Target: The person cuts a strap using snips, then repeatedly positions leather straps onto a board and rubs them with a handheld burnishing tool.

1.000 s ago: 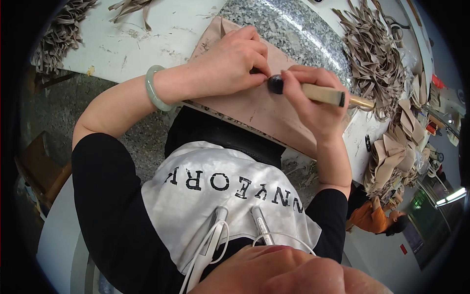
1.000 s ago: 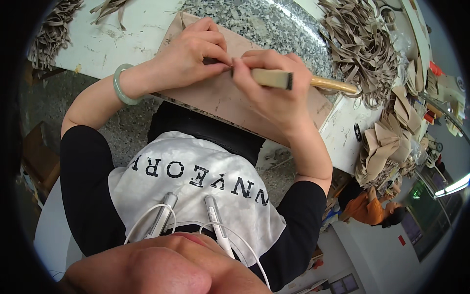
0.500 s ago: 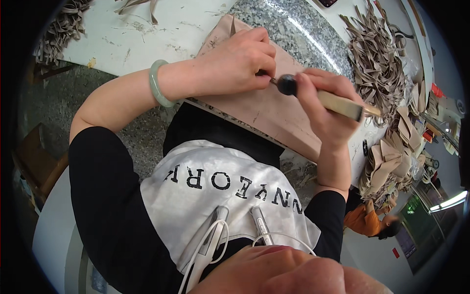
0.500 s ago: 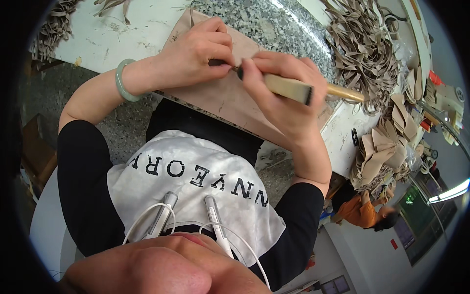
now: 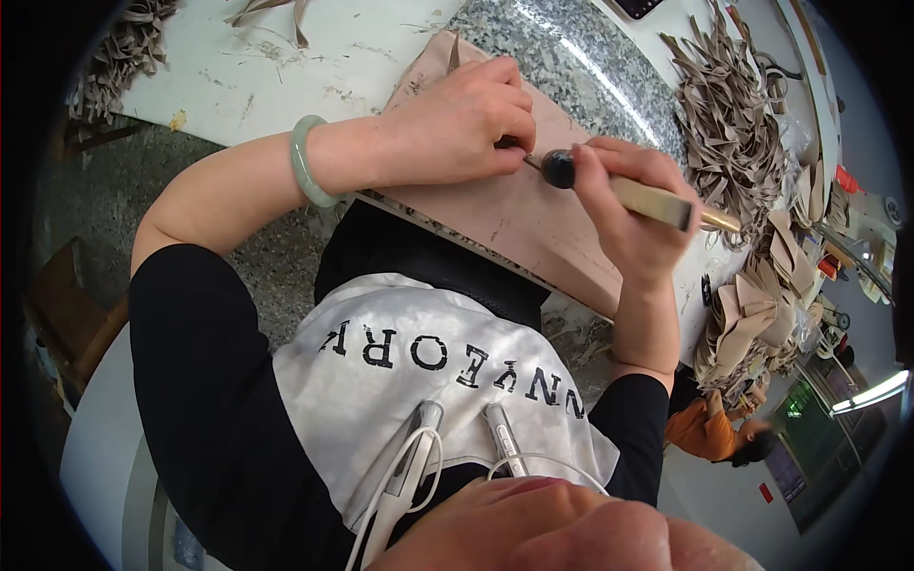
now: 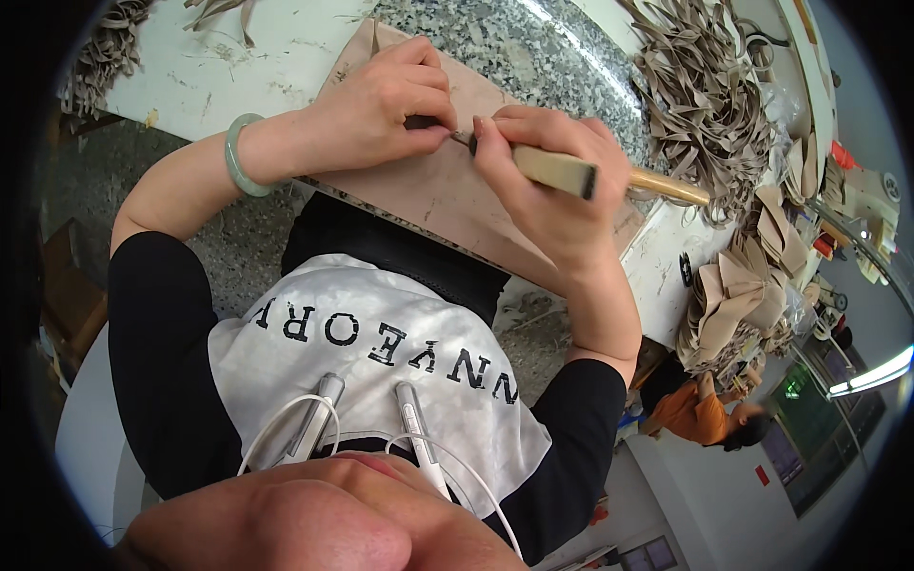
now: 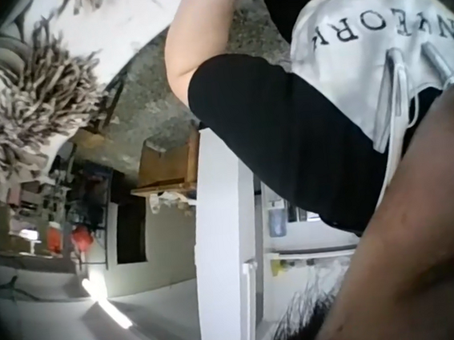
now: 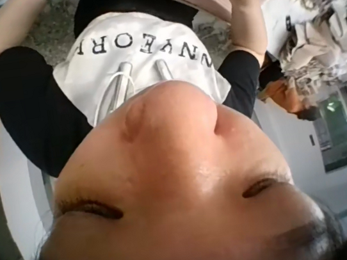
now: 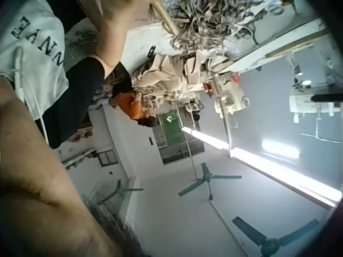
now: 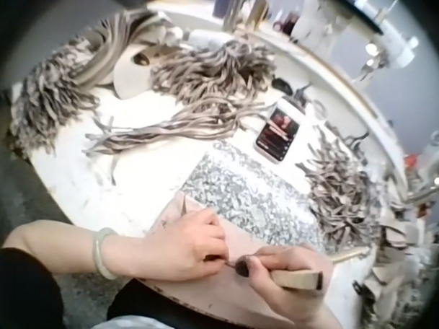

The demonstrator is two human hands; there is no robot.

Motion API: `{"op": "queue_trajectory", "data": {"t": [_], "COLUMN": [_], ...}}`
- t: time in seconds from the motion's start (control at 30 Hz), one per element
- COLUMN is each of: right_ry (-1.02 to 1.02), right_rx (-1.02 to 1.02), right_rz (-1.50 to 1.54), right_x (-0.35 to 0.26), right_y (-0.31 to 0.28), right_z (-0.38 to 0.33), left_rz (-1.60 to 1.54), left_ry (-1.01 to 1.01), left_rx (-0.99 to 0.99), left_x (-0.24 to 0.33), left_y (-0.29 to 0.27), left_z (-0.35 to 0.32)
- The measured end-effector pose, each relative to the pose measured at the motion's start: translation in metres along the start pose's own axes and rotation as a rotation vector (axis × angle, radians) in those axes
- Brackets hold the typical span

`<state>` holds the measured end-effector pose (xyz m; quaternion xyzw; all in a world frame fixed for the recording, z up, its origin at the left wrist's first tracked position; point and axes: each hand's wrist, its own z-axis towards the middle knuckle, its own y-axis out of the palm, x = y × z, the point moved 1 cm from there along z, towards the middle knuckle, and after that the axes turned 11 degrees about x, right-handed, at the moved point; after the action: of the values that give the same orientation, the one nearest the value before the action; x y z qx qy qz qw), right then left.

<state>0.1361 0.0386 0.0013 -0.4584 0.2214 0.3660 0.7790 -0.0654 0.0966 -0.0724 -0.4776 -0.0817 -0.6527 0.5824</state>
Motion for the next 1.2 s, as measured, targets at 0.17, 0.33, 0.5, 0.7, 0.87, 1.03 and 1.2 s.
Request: {"op": "queue_trajectory", "data": {"t": [0.17,0.33,0.5,0.7,0.87,1.03,1.2], "right_ry": [-0.086,-0.133,-0.216,-0.03,-0.027,-0.076,-0.046], "right_rx": [-0.038,-0.058,-0.104,-0.129,-0.081,-0.064,-0.115], "right_rz": [-0.058,-0.068,-0.084,-0.036,0.013,-0.066,-0.052], "right_x": [0.0,-0.008,-0.011,-0.005,-0.007,-0.02,-0.003], "right_y": [0.007,0.011,0.005,0.011,0.012,0.003,0.012], "right_z": [0.003,0.006,0.014,0.012,0.009,0.016,0.013], "left_rz": [-0.006,-0.004,-0.012,-0.037,-0.039,-0.022,0.087], "left_ry": [-0.001,0.003,-0.022,-0.08,-0.082,-0.064,-0.017], "left_rx": [-0.004,-0.01,0.009,-0.007,-0.024,-0.001,0.029], "left_x": [-0.003,0.001,0.001,-0.001,0.003,0.0,-0.001], "left_y": [-0.002,-0.003,-0.003,-0.007,-0.008,-0.008,-0.014], "left_z": [0.0,-0.001,-0.002,-0.003,-0.002,-0.005,-0.006]}}
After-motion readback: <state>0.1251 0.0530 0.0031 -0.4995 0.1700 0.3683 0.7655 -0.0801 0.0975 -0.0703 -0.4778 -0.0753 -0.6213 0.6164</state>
